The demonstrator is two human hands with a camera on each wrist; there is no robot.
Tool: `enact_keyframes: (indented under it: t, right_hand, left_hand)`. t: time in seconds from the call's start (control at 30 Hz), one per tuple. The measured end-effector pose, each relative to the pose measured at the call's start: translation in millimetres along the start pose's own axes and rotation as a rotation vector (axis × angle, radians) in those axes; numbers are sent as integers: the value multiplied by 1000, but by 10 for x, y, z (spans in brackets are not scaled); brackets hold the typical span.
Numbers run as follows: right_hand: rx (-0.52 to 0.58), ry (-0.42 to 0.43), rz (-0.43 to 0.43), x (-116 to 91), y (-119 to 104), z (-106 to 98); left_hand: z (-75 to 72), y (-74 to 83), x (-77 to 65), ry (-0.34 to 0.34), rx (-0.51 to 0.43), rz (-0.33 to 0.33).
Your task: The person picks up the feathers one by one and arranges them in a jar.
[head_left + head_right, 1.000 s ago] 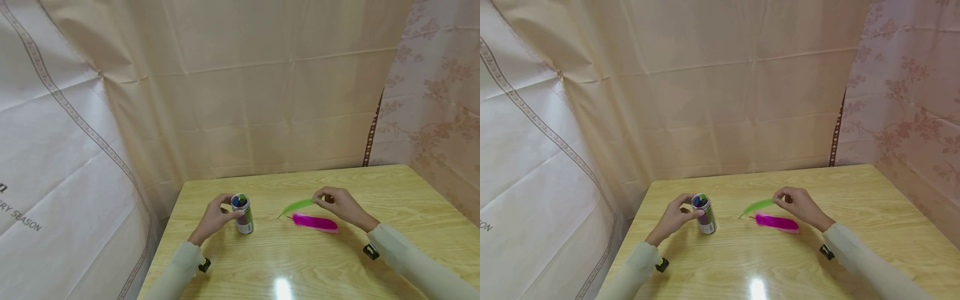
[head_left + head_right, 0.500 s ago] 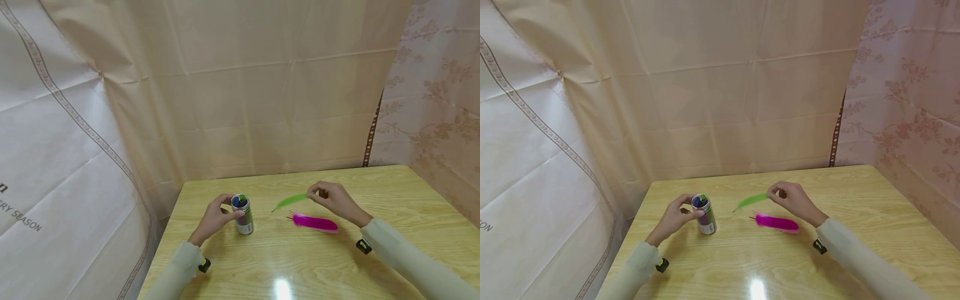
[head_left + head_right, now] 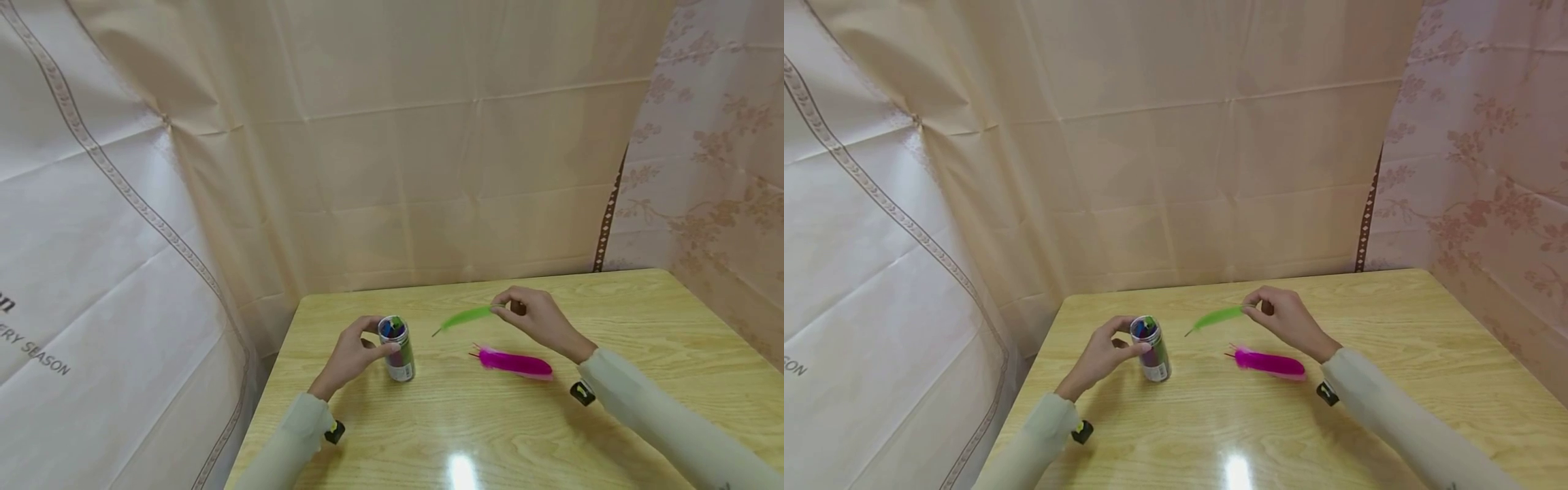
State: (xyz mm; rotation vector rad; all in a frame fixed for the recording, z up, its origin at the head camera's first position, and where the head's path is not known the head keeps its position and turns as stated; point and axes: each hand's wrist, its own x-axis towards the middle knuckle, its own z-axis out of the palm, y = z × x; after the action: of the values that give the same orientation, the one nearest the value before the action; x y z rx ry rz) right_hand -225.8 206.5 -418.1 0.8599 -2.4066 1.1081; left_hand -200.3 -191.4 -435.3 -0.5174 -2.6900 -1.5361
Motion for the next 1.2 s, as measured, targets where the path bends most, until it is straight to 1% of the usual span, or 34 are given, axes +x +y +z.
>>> enact_keyframes:
  t: [0.1, 0.37, 0.6, 0.93, 1.2]
  right_hand:
    - [4, 9, -8, 38, -37, 14]
    - [5, 23, -30, 130, -97, 71]
    - [17, 56, -55, 212, -152, 120]
    - [44, 75, -111, 359, -270, 219]
    - [29, 101, -124, 404, -301, 242]
  left_hand:
    - [-2, 0, 1, 0, -3, 1]
    - [-2, -30, 0, -5, -5, -25]
    - [-6, -25, 12, -7, -4, -10]
    - [-5, -25, 15, -5, 8, -18]
    - [-9, -47, 17, -6, 8, -10]
